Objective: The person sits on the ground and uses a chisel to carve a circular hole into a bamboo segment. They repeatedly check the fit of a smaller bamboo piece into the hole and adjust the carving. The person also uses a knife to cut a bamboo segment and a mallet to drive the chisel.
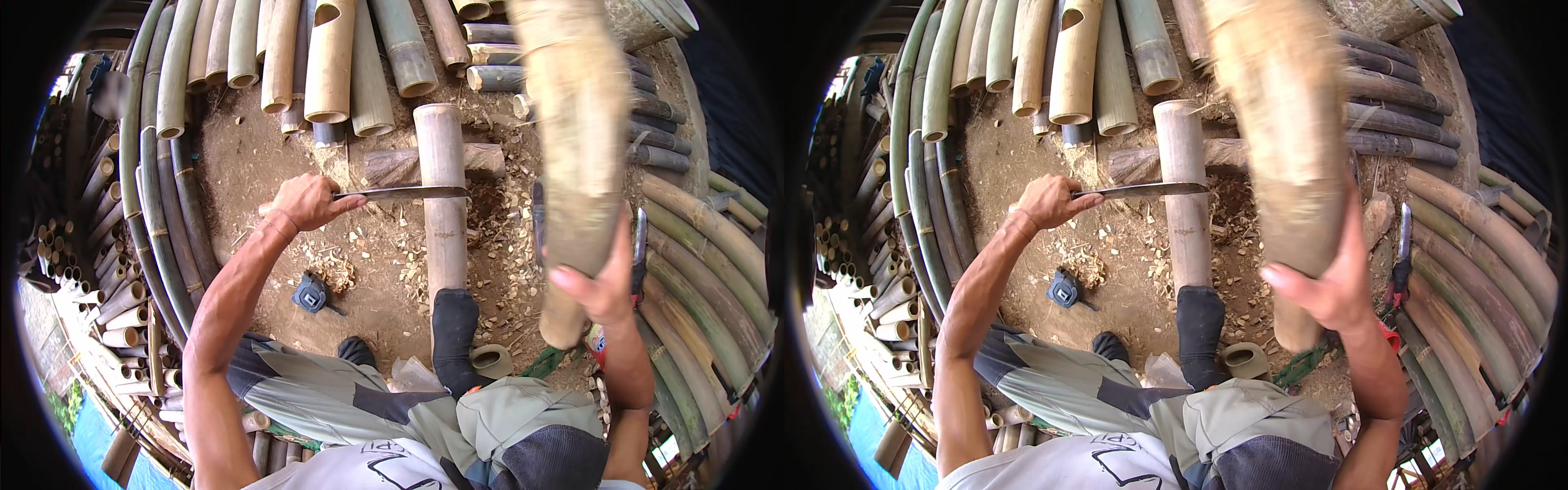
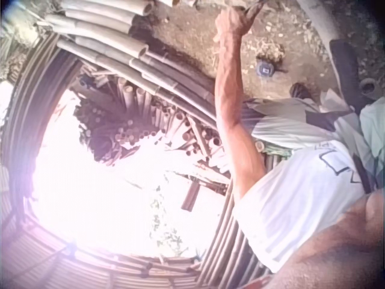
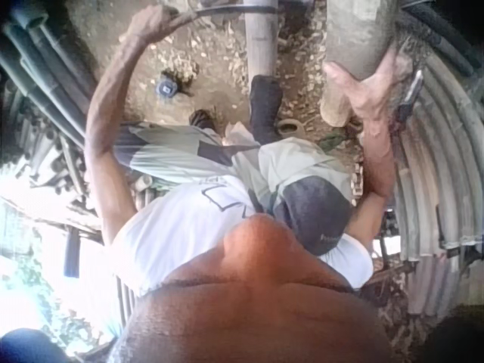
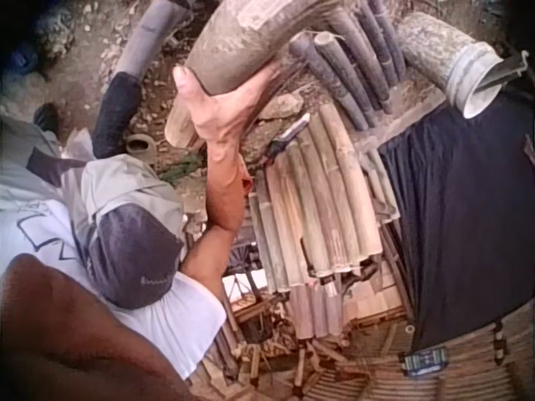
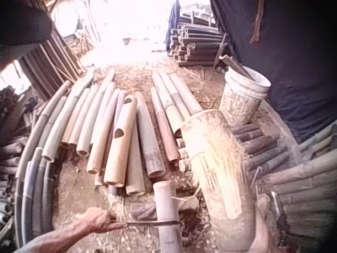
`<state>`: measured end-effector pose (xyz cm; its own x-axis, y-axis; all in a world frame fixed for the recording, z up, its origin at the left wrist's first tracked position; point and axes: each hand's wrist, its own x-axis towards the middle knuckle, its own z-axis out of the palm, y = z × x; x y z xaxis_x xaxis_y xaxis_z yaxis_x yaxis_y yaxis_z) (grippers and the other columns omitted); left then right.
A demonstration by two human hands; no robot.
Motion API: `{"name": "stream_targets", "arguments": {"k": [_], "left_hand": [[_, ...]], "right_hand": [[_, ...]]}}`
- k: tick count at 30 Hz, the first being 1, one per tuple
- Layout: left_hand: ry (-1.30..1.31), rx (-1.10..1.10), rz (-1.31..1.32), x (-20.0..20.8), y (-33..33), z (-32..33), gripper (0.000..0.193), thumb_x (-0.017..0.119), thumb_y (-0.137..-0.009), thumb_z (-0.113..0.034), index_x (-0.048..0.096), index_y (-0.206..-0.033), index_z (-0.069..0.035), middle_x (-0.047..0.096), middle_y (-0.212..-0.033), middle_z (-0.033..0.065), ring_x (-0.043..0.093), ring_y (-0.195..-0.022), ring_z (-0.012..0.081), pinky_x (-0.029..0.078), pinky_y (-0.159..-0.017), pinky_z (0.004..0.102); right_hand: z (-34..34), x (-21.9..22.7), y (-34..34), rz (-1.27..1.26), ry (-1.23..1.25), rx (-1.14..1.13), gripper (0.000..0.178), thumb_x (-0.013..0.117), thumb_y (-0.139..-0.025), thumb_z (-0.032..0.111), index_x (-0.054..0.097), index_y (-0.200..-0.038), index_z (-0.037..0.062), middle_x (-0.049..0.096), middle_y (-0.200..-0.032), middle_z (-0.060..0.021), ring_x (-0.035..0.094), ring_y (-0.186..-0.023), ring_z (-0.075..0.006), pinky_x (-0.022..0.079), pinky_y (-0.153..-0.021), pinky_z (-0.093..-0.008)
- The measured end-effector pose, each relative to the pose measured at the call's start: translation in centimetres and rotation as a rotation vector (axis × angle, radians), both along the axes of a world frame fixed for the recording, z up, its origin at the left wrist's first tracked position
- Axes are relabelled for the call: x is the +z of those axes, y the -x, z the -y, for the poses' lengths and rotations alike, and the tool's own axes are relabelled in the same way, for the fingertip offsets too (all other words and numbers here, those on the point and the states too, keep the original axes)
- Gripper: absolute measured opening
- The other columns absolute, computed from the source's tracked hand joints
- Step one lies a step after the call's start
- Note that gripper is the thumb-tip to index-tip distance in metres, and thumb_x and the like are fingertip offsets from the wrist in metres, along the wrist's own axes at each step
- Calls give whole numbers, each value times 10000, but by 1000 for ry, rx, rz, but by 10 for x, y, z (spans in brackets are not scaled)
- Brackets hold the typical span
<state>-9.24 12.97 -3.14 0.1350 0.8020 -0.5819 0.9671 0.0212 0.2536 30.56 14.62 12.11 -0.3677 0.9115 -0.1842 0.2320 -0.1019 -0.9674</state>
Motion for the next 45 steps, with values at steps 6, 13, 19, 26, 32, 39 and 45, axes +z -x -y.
{"name": "stream_targets", "arguments": {"k": [6, 13, 19, 26, 32, 39, 45], "left_hand": [[160, 7, -57, -1, -8, -18, 803, 456, -788, -850, 789, -930, -134, 554, -497, 20, 540, -449, 156, 462, -475, 360], [183, -3, -46, -5, -2, -11, 813, 468, -767, -861, 791, -967, -143, 564, -508, 26, 551, -459, 161, 474, -485, 360], [172, 9, 3, -14, -10, -26, 816, 484, -782, -844, 760, -793, -76, 526, -498, 21, 508, -435, 149, 460, -461, 350], [197, 35, 29, -15, 2, -9, 811, 479, -765, -858, 773, -801, -103, 515, -498, -2, 475, -427, 125, 409, -420, 331], [168, -13, 82, -23, 6, -12, 813, 478, -756, -867, 729, -705, -96, 508, -503, 1, 460, -436, 120, 402, -425, 322], [179, -7, 30, -11, 4, -7, 800, 484, -753, -871, 710, -643, -111, 525, -500, 26, 495, -434, 149, 426, -443, 353], [202, -31, 48, -19, -3, -11, 775, 501, -768, -845, 732, -714, -107, 520, -498, -2, 524, -459, 132, 448, -461, 336]], "right_hand": [[-36, -34, 20, 774, 12, 370, 1097, 831, -661, 146, 191, -1550, 83, 415, -1459, -271, 505, -1269, -435, 452, -1064, -524], [-100, 43, 32, -128, -597, -491, 656, 713, -827, 207, 409, -1357, -33, 588, -1173, -209, 639, -1042, -286, 528, -924, -411], [-37, -36, 11, 838, -167, 448, 984, 827, -653, 223, 341, -1506, 162, 515, -1372, -220, 593, -1169, -386, 469, -1050, -466], [-99, 63, 41, -182, -542, -474, 609, 762, -797, 254, 493, -1264, -28, 619, -1154, -135, 628, -1069, -250, 505, -953, -413], [-28, -35, 20, 810, 45, 343, 990, 815, -663, 184, 319, -1518, 132, 424, -1504, -181, 438, -1366, -344, 378, -1129, -428], [-100, 40, 19, 50, -574, -352, 563, 731, -836, 217, 455, -1272, -9, 638, -1069, -183, 660, -950, -267, 554, -830, -392], [-8, -42, 19, 999, -56, 447, 899, 808, -706, 257, 362, -1467, 83, 458, -1439, -237, 544, -1244, -389, 471, -1039, -476]]}}
